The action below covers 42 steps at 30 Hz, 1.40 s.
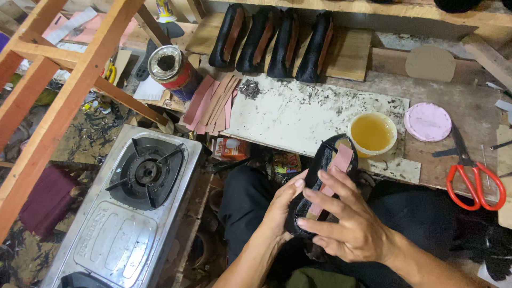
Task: The person applies a yellow liquid to the insole of a black shoe using their fingers. They repeatedly dip their fingers into a small container and spread the liquid across the insole, then place the shoe on a shelf and repeat the process with another shoe.
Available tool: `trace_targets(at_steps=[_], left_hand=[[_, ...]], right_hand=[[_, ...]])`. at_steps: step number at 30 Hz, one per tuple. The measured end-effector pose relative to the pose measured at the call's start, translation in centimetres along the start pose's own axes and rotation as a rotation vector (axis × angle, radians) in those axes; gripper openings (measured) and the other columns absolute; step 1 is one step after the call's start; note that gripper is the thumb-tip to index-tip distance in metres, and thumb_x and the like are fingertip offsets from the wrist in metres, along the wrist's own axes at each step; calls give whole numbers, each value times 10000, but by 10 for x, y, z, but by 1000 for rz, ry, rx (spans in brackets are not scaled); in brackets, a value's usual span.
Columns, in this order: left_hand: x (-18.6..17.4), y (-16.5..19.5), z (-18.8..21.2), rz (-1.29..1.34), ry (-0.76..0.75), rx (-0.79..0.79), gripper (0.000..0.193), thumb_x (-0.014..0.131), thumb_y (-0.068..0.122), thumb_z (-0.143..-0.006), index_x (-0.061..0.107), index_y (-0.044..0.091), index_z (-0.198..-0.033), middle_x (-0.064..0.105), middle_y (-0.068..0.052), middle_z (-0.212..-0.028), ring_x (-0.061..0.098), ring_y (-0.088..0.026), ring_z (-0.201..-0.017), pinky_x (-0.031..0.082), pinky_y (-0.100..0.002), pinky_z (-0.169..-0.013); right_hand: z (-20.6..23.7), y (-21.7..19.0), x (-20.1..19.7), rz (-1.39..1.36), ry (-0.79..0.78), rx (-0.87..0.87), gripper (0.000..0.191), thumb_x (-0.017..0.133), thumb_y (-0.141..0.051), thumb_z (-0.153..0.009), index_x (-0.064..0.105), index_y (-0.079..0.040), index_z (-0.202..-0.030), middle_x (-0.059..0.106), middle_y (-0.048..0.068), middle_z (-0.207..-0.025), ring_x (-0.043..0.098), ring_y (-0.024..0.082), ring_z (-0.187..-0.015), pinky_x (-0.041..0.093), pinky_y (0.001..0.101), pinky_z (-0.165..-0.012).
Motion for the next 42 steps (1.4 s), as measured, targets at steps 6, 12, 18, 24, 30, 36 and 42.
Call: trace_targets(at_steps=[6, 12, 18, 24, 30, 36, 42], left_hand=[[-3, -1, 3, 17, 58, -21, 594, 548, 329, -973, 493, 17, -1476, 647, -129, -1335, 664, -201, -1177, 548, -337, -997], [-9, -4, 3, 147, 70, -49, 495, 546, 340, -1046, 533, 52, -1448, 643, -114, -1322, 643, -200, -1157, 530, -346, -998], [-2, -3, 7, 238, 34, -54, 528, 533, 400, -1042, 544, 44, -1432, 646, -118, -1330, 640, -199, -1185, 522, -354, -1024], [19, 20, 14, 20, -36, 120, 738, 587, 445, -964, 426, -7, -1526, 559, -151, -1464, 569, -227, -1312, 448, -370, -1127], [13, 22, 19, -176, -22, 221, 910, 644, 512, -901, 360, -60, -1549, 513, -210, -1507, 521, -267, -1385, 386, -391, -1184], [-29, 14, 28, -233, 36, 264, 1006, 673, 577, -863, 354, -86, -1549, 506, -214, -1523, 497, -280, -1407, 346, -393, -1200], [-42, -10, 43, -173, 96, 235, 1086, 701, 640, -811, 327, -64, -1548, 469, -193, -1545, 457, -272, -1424, 317, -398, -1196]], right_hand=[[-4, 3, -2, -7, 44, 37, 326, 719, -349, -898, 780, -260, -1205, 423, 126, -1553, 319, 408, -1473, 241, 621, -1216], [-3, -2, -5, -25, 105, -38, 279, 710, -309, -928, 750, -225, -1190, 450, 98, -1522, 368, 410, -1475, 283, 644, -1232], [2, -6, -7, 76, 70, -118, 300, 739, -353, -945, 751, -255, -1228, 467, 57, -1513, 371, 361, -1478, 275, 628, -1233], [3, -11, -7, 59, 96, -11, 325, 663, -374, -957, 746, -228, -1235, 439, 130, -1533, 350, 392, -1475, 259, 618, -1223], [6, 5, -13, 219, 219, 214, 298, 619, -371, -959, 781, -185, -1125, 489, 159, -1510, 374, 381, -1469, 285, 538, -1250], [27, 70, -45, 390, 204, 615, 319, 692, -372, -931, 783, -110, -1088, 557, 77, -1517, 413, 343, -1524, 343, 494, -1276], [59, 126, -56, 625, -12, 640, 614, 780, -522, -709, 802, -35, -1083, 399, 183, -1558, 282, 452, -1424, 249, 645, -1086]])
Point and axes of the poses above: each hand's wrist, its own z-axis away from the middle knuckle, its own x-axis out of the palm, y = z × x, the point moved 4 cm from there along -z, towards the middle knuckle
